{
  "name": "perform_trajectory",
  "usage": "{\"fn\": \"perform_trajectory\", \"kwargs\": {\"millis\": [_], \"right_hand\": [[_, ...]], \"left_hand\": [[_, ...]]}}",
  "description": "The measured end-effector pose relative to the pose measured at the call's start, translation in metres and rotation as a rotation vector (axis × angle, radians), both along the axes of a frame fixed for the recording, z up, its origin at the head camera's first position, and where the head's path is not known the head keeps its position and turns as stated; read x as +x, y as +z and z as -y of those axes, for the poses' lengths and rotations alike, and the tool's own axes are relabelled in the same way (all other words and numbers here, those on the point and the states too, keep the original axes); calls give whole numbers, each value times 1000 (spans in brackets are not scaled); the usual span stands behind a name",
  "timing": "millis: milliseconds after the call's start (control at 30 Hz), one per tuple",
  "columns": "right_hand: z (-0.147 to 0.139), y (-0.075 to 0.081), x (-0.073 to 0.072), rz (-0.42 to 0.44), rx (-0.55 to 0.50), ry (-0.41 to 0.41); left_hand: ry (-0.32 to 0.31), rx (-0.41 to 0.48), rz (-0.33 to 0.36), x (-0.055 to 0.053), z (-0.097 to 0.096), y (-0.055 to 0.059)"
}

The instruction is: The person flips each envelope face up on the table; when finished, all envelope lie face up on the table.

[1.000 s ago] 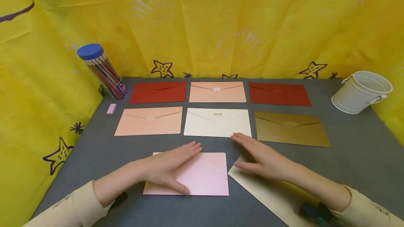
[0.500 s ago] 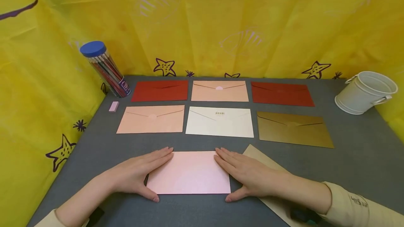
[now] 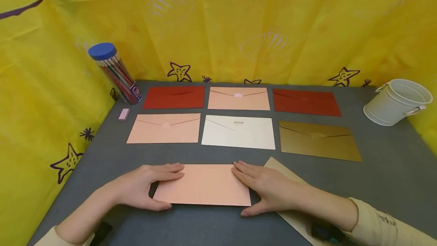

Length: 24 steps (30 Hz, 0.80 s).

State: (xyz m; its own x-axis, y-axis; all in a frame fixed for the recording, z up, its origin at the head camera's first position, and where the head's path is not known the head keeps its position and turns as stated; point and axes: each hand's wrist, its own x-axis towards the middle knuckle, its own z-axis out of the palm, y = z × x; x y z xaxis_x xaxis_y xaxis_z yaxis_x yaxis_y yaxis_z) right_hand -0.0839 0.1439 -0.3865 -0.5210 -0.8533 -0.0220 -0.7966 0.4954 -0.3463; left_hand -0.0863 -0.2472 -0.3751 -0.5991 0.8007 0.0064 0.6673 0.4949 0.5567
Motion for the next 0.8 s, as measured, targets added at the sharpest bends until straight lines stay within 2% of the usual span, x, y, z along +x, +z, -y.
{"fn": "perform_trajectory", "kwargs": {"millis": [167,300,500,600,800], "right_hand": [[2,3,-7,-59,-154,26],[5,4,-16,-85,-305,31],[14,8,-27,8,-515,13],[18,7,-31,30,-582,-8],[20,3,-36,24,-618,-19]], "left_hand": [[38,207,34,-1,6,3],[162,321,64,-2,11,4],[307,474,32,-7,17,3],[364,505,3,-9,15,4],[423,465,15,-11,15,5]]}}
